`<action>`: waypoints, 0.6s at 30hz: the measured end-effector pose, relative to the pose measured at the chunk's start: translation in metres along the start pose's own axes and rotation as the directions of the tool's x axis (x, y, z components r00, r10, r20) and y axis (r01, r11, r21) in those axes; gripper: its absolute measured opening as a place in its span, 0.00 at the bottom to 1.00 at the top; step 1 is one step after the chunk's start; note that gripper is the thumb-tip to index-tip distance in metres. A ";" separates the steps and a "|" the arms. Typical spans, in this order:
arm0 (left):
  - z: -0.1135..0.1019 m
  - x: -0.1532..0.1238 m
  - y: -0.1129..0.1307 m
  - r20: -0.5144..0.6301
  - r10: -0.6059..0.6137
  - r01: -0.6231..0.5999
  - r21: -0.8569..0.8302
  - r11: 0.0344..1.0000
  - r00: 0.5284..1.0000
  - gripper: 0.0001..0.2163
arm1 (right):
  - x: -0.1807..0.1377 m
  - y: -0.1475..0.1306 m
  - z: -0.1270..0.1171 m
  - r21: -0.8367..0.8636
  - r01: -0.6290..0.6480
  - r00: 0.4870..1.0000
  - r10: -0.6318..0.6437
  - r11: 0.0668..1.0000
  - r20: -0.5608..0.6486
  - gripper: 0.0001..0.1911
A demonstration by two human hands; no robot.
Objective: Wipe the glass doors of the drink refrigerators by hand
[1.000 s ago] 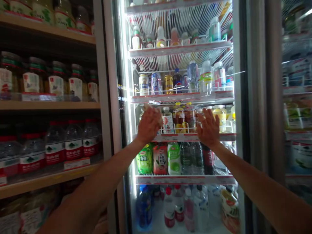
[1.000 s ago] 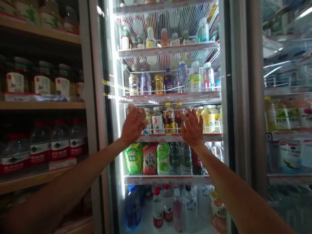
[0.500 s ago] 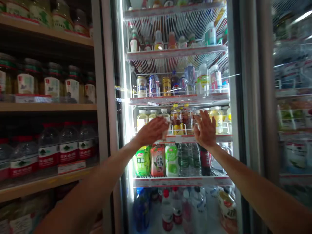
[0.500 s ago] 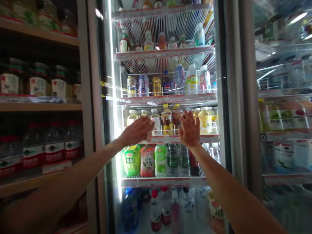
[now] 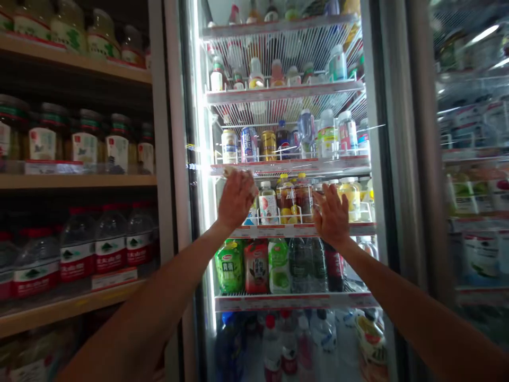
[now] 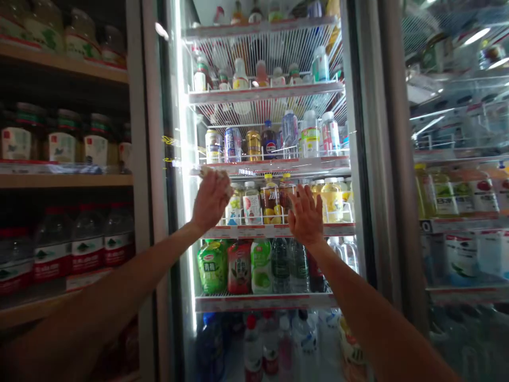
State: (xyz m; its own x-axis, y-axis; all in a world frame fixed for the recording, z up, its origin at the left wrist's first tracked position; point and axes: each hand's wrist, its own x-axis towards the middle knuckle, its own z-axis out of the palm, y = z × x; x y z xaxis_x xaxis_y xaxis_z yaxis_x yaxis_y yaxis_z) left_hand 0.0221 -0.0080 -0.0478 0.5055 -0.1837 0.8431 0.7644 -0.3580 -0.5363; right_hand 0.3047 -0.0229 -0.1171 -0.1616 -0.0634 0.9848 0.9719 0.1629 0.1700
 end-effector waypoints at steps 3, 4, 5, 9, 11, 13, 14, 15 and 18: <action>0.000 0.000 0.003 0.198 0.358 -0.342 -0.111 0.933 0.913 0.23 | 0.000 0.000 0.000 -0.001 -0.001 1.000 0.001 1.000 -0.003 0.26; -0.001 0.001 -0.001 0.193 0.354 -0.337 -0.114 0.935 0.915 0.22 | 0.000 0.000 0.000 -0.003 -0.002 1.000 0.002 1.000 -0.006 0.25; -0.002 0.004 -0.007 0.149 0.267 -0.257 -0.086 0.963 0.952 0.22 | 0.000 0.000 0.000 -0.006 -0.003 1.000 0.003 1.000 -0.008 0.25; -0.002 0.014 -0.020 -0.102 -0.177 0.180 0.019 0.984 0.979 0.23 | 0.001 -0.002 -0.001 -0.013 0.002 1.000 -0.002 1.000 -0.009 0.25; 0.003 0.015 -0.010 -0.017 -0.003 0.003 -0.015 1.000 1.000 0.23 | 0.001 -0.002 -0.001 -0.013 0.003 1.000 -0.004 1.000 -0.010 0.25; 0.008 0.015 0.005 0.122 0.323 -0.310 -0.116 0.944 0.938 0.22 | 0.001 -0.001 -0.002 -0.010 0.002 1.000 -0.002 1.000 -0.006 0.26; 0.010 0.015 0.010 0.158 0.423 -0.399 -0.158 0.903 0.892 0.22 | 0.001 -0.001 -0.002 -0.009 -0.001 1.000 0.001 1.000 -0.002 0.26; 0.011 0.016 0.014 0.162 0.428 -0.404 -0.162 0.900 0.889 0.22 | 0.001 -0.001 -0.001 -0.007 -0.003 1.000 0.003 1.000 -0.002 0.25; 0.015 0.019 0.019 0.009 0.034 -0.034 -0.035 0.999 0.999 0.21 | 0.001 -0.002 -0.001 -0.008 -0.001 1.000 0.001 1.000 -0.011 0.24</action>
State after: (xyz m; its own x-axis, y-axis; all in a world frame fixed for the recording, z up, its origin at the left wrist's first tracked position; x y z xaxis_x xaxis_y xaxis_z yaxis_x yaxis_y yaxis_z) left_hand 0.0521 -0.0047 -0.0420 0.5349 -0.1875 0.8239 0.7324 -0.3834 -0.5627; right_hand 0.3025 -0.0246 -0.1164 -0.1589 -0.0745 0.9845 0.9733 0.1553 0.1689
